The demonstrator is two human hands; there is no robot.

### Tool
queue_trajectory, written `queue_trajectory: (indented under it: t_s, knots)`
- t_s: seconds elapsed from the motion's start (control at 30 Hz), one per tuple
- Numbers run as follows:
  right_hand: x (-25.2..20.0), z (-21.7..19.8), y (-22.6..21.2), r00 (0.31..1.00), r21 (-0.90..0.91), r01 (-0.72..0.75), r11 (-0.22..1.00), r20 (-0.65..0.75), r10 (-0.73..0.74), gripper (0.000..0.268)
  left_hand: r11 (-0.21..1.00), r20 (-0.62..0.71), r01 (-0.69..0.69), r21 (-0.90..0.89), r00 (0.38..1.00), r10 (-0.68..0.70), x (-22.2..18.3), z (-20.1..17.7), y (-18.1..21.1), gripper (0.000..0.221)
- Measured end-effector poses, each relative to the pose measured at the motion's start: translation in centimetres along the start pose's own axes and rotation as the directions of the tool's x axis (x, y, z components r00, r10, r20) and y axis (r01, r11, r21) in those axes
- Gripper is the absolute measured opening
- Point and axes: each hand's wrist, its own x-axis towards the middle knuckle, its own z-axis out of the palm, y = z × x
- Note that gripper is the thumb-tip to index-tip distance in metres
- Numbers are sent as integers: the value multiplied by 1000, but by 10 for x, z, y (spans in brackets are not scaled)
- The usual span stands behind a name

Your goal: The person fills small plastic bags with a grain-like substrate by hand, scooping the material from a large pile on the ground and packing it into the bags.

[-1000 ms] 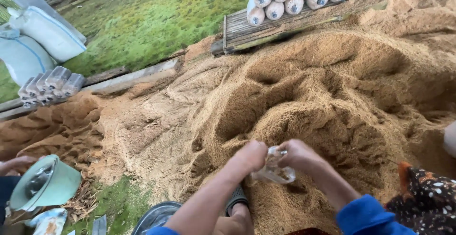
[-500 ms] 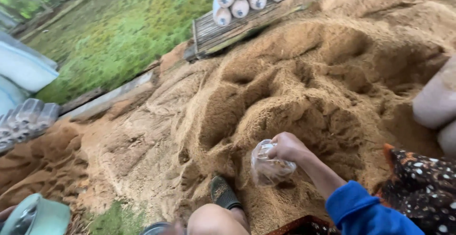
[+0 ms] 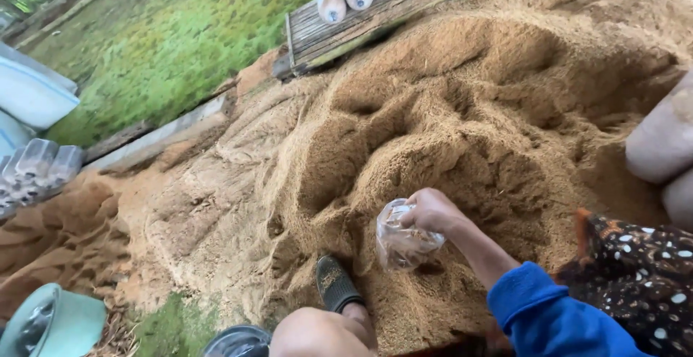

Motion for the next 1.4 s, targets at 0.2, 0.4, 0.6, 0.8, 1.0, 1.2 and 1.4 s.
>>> queue_trajectory:
  t_s: [0.2,0.4,0.6,0.8,1.0,1.2,1.4]
  knots:
    - [0,-7,-3,1000,38,13,999,-26,-12,42,980,-86,101,174,993,-87,100,-39,47,41]
    - [-5,-7,-6,1000,71,2,997,-20,-1,47,983,336,-182,-16,925,177,124,-59,85,18]
    - [6,-5,14,999,113,23,993,-32,-19,44,973,468,0,-231,877,112,179,-42,127,45]
    - [2,5,18,998,29,48,998,-46,-46,53,928,519,158,-339,854,44,199,40,133,64]
    - [-20,4,4,998,33,38,999,-52,-36,52,537,687,542,-647,719,103,214,48,133,62]
    - [-19,-9,12,999,19,27,999,-17,-27,54,418,636,562,-714,770,52,217,71,133,23]
    - [-62,-54,-10,993,262,-12,965,116,-19,58,640,521,375,-671,852,48,217,75,120,17]
